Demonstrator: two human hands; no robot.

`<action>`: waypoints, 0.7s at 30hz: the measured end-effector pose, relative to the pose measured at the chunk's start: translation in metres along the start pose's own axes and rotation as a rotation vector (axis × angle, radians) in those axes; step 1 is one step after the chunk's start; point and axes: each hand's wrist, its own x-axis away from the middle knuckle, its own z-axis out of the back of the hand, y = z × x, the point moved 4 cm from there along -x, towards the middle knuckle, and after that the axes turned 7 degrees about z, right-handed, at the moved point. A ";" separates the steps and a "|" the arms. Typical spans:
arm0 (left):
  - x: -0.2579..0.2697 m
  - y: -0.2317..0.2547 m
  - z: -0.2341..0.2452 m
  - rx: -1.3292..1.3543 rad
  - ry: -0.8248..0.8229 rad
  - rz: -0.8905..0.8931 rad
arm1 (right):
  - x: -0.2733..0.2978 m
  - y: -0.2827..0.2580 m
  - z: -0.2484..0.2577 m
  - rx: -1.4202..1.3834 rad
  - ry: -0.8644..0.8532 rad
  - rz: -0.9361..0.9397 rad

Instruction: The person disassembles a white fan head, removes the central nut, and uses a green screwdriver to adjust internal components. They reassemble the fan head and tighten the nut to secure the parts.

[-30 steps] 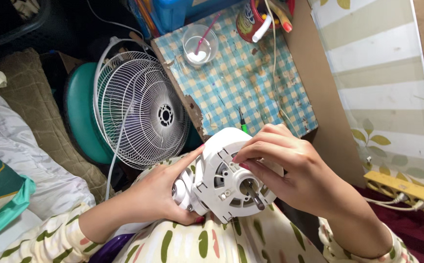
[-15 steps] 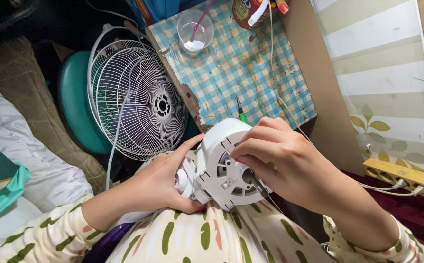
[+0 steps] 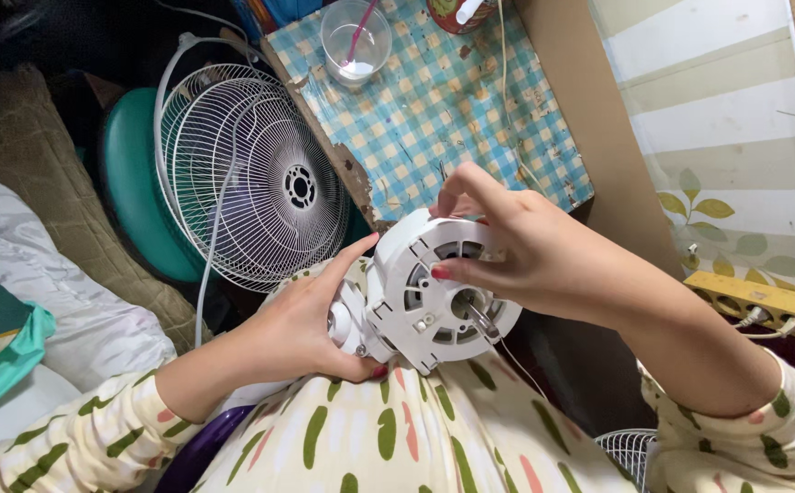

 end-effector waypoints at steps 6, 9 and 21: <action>0.000 -0.005 0.003 -0.052 -0.005 0.022 | -0.021 0.056 0.008 -0.408 -0.059 0.070; -0.001 -0.004 0.004 -0.049 0.003 -0.028 | -0.016 0.070 -0.006 -0.571 -0.113 0.044; -0.023 -0.016 -0.009 -0.026 -0.177 0.060 | -0.005 0.081 -0.034 -0.599 -0.037 0.139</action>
